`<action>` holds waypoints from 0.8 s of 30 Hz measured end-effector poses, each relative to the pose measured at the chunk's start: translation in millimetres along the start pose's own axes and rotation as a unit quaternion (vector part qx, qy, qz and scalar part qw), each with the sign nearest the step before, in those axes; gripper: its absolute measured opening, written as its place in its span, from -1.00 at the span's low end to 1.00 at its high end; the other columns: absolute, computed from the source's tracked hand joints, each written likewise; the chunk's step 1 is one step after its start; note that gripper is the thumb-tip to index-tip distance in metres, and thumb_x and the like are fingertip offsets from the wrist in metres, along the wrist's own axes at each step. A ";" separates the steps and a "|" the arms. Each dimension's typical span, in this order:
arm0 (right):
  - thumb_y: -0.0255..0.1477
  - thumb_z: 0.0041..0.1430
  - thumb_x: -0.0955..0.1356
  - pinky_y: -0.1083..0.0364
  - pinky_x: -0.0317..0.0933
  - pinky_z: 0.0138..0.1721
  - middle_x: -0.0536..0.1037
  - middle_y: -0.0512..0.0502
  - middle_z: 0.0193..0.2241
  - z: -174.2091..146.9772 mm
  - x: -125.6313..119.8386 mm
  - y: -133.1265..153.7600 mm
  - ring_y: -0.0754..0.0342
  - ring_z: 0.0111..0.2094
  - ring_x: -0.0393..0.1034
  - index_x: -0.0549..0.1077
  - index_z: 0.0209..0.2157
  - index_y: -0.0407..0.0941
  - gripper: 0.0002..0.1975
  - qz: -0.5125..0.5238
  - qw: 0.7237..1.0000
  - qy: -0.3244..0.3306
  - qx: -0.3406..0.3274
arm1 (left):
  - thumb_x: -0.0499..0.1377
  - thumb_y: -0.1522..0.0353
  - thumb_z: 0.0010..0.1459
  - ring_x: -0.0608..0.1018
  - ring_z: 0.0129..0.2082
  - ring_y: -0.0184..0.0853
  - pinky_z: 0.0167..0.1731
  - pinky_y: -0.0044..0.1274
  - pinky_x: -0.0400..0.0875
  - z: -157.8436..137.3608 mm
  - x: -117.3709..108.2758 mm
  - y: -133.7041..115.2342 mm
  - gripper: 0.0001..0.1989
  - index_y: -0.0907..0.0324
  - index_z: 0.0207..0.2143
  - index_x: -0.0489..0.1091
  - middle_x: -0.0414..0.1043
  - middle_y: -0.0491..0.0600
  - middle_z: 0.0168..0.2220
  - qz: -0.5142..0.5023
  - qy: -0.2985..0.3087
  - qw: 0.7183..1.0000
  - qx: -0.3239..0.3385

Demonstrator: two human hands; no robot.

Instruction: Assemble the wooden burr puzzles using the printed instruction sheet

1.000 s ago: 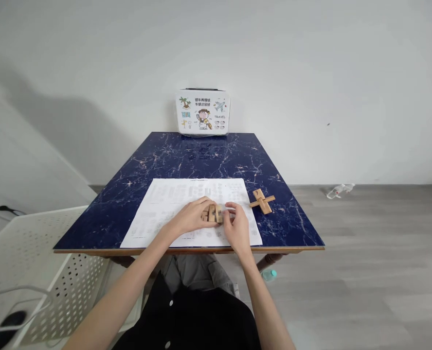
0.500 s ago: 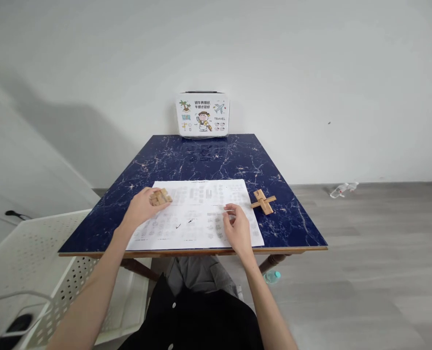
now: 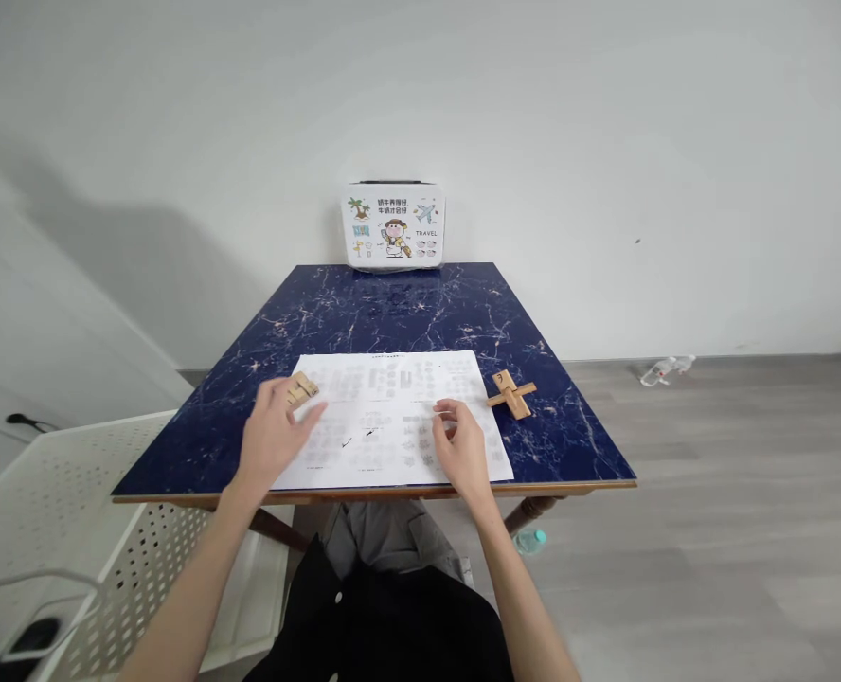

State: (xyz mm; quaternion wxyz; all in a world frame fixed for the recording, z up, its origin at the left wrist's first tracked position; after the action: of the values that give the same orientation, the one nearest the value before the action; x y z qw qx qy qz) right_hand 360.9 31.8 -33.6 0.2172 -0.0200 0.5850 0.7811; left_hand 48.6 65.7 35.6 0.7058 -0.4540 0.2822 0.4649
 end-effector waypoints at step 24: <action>-0.26 0.34 0.31 0.10 0.43 -0.51 0.41 -0.31 0.11 -6.0 -23.1 4.6 -0.03 -0.24 0.60 -0.10 0.23 0.08 -0.41 0.205 0.964 -0.159 0.061 | 0.16 0.07 0.28 0.44 -0.56 -0.37 -0.52 -0.57 0.28 -35.0 27.3 -21.7 -0.64 0.15 -0.27 0.55 0.51 -0.11 -0.49 -0.240 0.134 0.961 -0.012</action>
State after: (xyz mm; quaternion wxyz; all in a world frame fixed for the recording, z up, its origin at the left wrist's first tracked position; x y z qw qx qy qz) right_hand 378.8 18.0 -24.7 0.1435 0.2376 0.5810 0.7651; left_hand 80.4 41.6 6.4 0.7470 -0.5749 0.2510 0.2204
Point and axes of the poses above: each hand's wrist, its own z-axis towards the middle knuckle, its own x-axis out of the palm, y = z × x, the point moved 6 cm from there along z, towards the middle knuckle
